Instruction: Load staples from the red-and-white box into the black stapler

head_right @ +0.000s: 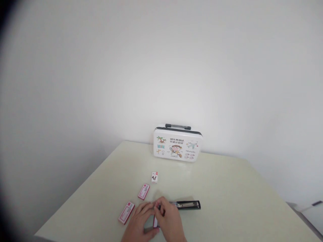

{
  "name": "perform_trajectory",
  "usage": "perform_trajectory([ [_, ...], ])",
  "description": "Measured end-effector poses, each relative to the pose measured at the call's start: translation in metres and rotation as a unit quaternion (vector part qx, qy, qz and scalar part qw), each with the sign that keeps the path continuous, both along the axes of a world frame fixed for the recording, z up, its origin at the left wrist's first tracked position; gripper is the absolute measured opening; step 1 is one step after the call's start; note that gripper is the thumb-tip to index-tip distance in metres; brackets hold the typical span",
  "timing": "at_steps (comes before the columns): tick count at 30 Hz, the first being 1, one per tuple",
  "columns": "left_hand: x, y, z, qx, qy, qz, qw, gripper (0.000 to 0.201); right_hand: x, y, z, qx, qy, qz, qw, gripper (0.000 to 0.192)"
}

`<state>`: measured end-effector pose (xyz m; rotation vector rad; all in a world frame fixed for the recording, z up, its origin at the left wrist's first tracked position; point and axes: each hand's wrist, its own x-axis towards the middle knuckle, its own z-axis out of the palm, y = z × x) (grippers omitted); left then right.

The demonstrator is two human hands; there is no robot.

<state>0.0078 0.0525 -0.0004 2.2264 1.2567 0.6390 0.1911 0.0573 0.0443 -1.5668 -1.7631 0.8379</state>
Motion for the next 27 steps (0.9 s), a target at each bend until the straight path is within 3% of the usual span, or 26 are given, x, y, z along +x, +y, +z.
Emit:
perform_trajectory([
  [3, 0.002, -0.003, 0.005, -0.004, -0.010, 0.012, 1.000, 0.049, 0.009, -0.013, 0.003, -0.018, -0.100, 0.062, 0.993, 0.014],
  [7, 0.001, -0.003, 0.009, -0.021, -0.015, 0.016, 1.000, 0.036, 0.025, -0.026, -0.001, -0.016, -0.142, 0.058, 0.988, 0.018],
  [12, -0.003, -0.009, 0.007, -0.001, -0.047, 0.041, 0.998, 0.051, 0.065, -0.039, -0.014, -0.057, -0.078, -0.034, 0.995, 0.014],
  [14, -0.001, -0.013, 0.005, 0.007, -0.037, 0.076, 0.996, 0.033, 0.077, -0.045, -0.026, -0.077, -0.055, -0.078, 0.993, 0.020],
  [16, 0.004, -0.017, 0.003, 0.014, -0.014, 0.089, 0.996, 0.021, 0.080, -0.050, -0.040, -0.097, -0.026, -0.077, 0.992, 0.025],
  [21, 0.025, -0.022, -0.005, 0.054, 0.014, 0.079, 0.995, 0.026, 0.069, -0.053, -0.066, -0.086, 0.044, -0.058, 0.994, 0.037],
  [25, 0.039, -0.024, -0.014, 0.097, 0.026, 0.144, 0.984, 0.029, 0.090, -0.056, -0.066, -0.108, 0.108, -0.172, 0.973, 0.044],
  [27, 0.045, -0.025, -0.017, 0.121, 0.032, 0.173, 0.977, 0.042, 0.110, -0.057, -0.057, -0.123, 0.160, -0.229, 0.952, 0.052],
])
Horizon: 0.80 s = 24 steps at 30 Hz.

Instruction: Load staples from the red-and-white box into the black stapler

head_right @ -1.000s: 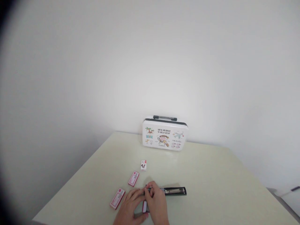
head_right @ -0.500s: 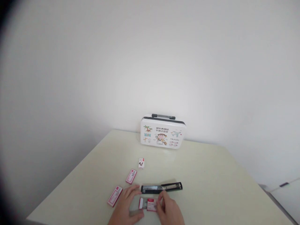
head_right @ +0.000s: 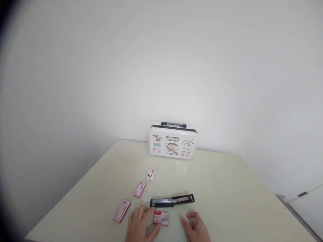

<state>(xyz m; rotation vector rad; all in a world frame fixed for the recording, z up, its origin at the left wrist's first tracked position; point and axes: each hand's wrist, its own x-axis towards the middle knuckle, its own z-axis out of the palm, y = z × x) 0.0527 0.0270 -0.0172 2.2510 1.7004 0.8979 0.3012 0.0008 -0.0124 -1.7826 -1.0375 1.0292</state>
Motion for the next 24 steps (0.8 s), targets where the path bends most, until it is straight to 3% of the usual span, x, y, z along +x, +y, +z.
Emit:
perform_trajectory([
  [2, 0.005, 0.000, -0.002, 0.005, 0.008, 0.003, 1.000, 0.060, 0.018, 0.003, 0.013, 0.000, 0.054, -0.006, 0.999, 0.067],
  [5, 0.008, 0.000, -0.003, -0.016, 0.018, 0.003, 1.000, 0.066, 0.032, 0.020, 0.035, 0.027, 0.119, 0.065, 0.990, 0.083],
  [8, 0.009, 0.003, -0.004, -0.037, 0.027, 0.013, 0.999, 0.070, 0.027, 0.046, 0.052, 0.046, 0.100, 0.165, 0.980, 0.064],
  [12, 0.009, 0.005, -0.008, -0.056, 0.020, 0.011, 0.998, 0.070, -0.002, 0.078, 0.064, 0.078, -0.043, 0.265, 0.960, 0.036],
  [16, 0.010, 0.006, -0.013, -0.050, 0.034, 0.039, 0.997, 0.071, -0.035, 0.090, 0.065, 0.097, -0.113, 0.277, 0.949, 0.017],
  [20, 0.013, 0.006, -0.017, -0.034, 0.043, 0.047, 0.997, 0.073, -0.052, 0.089, 0.061, 0.094, -0.165, 0.275, 0.943, 0.016],
  [24, 0.008, 0.000, -0.022, 0.018, 0.041, 0.036, 0.998, 0.049, -0.052, 0.086, 0.058, 0.085, -0.193, 0.280, 0.936, 0.022],
])
